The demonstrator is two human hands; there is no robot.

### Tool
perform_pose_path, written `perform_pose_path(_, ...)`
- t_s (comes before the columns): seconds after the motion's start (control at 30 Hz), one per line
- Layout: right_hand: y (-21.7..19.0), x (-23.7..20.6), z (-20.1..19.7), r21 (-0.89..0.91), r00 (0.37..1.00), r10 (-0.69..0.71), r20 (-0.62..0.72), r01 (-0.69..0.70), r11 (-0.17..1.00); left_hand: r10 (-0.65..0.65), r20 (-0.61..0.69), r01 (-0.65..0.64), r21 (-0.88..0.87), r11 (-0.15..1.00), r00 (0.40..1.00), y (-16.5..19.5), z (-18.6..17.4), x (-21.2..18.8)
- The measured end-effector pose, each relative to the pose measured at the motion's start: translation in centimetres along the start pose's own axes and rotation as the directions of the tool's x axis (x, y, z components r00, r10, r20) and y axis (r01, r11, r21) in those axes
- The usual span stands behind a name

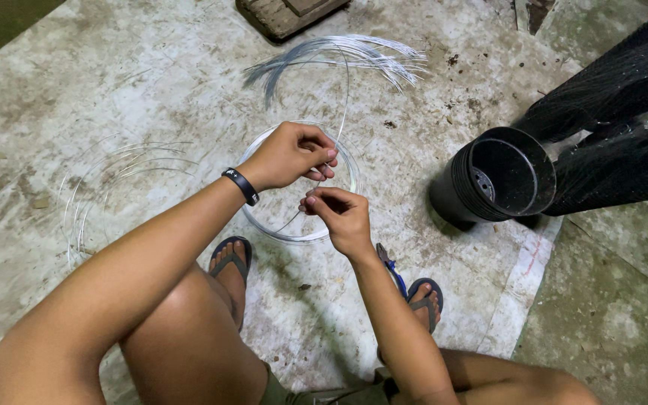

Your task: The person sits on the floor and repeatedly twists thin metal wires into small loops using their hands and a pair of pliers. They cut the twisted sections and place them aside, continuing the process with additional wire segments.

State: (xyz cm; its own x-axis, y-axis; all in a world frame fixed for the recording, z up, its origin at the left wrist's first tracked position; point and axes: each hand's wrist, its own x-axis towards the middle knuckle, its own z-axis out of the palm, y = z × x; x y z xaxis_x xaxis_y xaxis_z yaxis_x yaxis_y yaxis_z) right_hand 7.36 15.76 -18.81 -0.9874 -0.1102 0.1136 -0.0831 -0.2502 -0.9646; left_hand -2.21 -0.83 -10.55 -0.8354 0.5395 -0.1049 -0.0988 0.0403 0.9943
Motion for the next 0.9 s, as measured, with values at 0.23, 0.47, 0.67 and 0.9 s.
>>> perform_pose_path(0.23,-1.8,1.2,-2.5,0.006,0.995,-0.017,-0.098,0.018,1.000,-0.097,0.162,0.066,0.184,0.981,0.982,-0.6,-0.1,-0.6)
perform_pose_path(0.47,-5.6,2.0,-5.0,0.061,0.975,0.004,-0.223,0.010,0.998,-0.161,0.314,0.097,0.210,0.973,0.936,1.6,0.9,-0.8)
perform_pose_path(0.67,-6.3,2.0,-4.6,0.051,0.972,-0.018,-0.235,0.031,0.998,-0.103,0.302,0.010,0.296,0.955,0.948,2.6,1.5,-0.8)
perform_pose_path(0.9,-5.7,2.4,-4.3,0.047,0.958,-0.029,-0.286,0.044,0.998,0.131,0.270,-0.277,0.620,0.734,0.954,4.2,2.4,-1.6)
